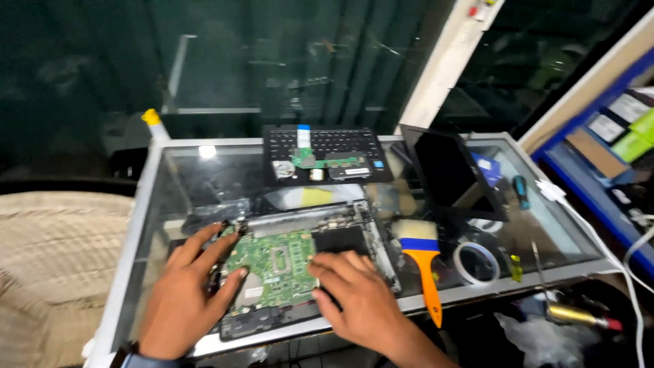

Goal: Cleaning a laptop chassis with a brush and reinstalling the motherboard using a screwdriver.

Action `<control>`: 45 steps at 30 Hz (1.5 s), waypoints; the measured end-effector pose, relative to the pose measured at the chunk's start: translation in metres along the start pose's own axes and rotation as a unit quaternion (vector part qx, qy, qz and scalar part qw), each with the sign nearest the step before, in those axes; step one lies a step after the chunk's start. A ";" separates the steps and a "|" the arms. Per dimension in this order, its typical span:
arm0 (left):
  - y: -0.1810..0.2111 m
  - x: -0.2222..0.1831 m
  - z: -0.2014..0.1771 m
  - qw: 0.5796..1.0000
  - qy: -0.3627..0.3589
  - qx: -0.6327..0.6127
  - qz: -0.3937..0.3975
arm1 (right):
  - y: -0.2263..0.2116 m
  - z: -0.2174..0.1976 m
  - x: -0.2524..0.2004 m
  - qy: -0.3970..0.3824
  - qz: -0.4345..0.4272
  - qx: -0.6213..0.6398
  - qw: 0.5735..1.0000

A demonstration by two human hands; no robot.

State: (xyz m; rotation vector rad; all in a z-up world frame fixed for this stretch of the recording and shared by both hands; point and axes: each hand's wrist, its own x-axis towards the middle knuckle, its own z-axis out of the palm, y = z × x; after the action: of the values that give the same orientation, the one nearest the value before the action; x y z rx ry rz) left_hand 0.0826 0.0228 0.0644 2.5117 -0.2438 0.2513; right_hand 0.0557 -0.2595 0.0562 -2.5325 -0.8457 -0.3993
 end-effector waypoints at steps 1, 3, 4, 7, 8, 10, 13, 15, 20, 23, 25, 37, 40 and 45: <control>0.001 -0.002 -0.004 1.000 -0.022 0.011 -0.013 | 0.000 0.002 -0.001 -0.016 -0.009 0.015 1.000; -0.006 0.001 0.003 1.000 -0.022 0.012 0.007 | -0.002 -0.005 0.000 -0.027 -0.009 0.015 0.999; -0.010 0.001 0.005 0.999 -0.019 0.016 0.023 | -0.003 -0.008 0.000 -0.039 -0.012 0.018 0.999; -0.004 0.002 0.002 0.999 -0.042 0.027 -0.008 | -0.003 -0.007 0.001 -0.016 -0.021 0.022 0.999; -0.003 0.003 -0.001 0.999 -0.042 0.025 -0.007 | -0.004 -0.008 0.002 -0.017 -0.020 0.019 0.999; 0.001 0.005 -0.003 0.991 -0.090 0.048 -0.081 | -0.005 -0.012 0.002 -0.046 -0.003 0.043 0.998; -0.003 0.005 -0.001 0.990 -0.099 0.075 -0.072 | 0.000 -0.026 -0.006 0.029 -0.031 0.051 0.998; -0.009 0.005 0.003 0.990 -0.096 0.064 -0.075 | 0.017 -0.048 -0.019 0.083 0.005 0.031 0.996; -0.019 0.004 0.012 0.995 -0.056 0.066 -0.057 | 0.097 -0.120 -0.086 0.176 0.264 -0.047 0.947; -0.011 0.006 0.012 0.989 -0.086 0.076 -0.097 | 0.168 -0.150 -0.143 0.153 0.526 -0.157 0.822; -0.019 -0.002 0.015 1.000 0.011 0.022 0.004 | 0.226 -0.152 -0.180 0.085 0.541 -0.257 0.797; 0.012 0.052 0.024 0.994 0.033 0.064 0.081 | 0.332 -0.154 -0.219 0.039 0.598 -0.221 0.769; 0.003 0.076 0.036 0.985 0.002 0.086 0.149 | 0.267 -0.157 -0.188 0.233 0.628 -0.028 0.742; 0.005 0.095 0.055 0.984 -0.016 0.077 0.157 | 0.381 -0.142 -0.305 0.347 0.462 0.268 0.771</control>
State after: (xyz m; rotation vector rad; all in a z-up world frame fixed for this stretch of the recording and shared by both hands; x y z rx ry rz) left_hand 0.1798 -0.0238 0.0452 2.6226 -0.6590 0.3680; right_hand 0.0397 -0.7535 -0.0624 -1.7199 0.5237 -0.5738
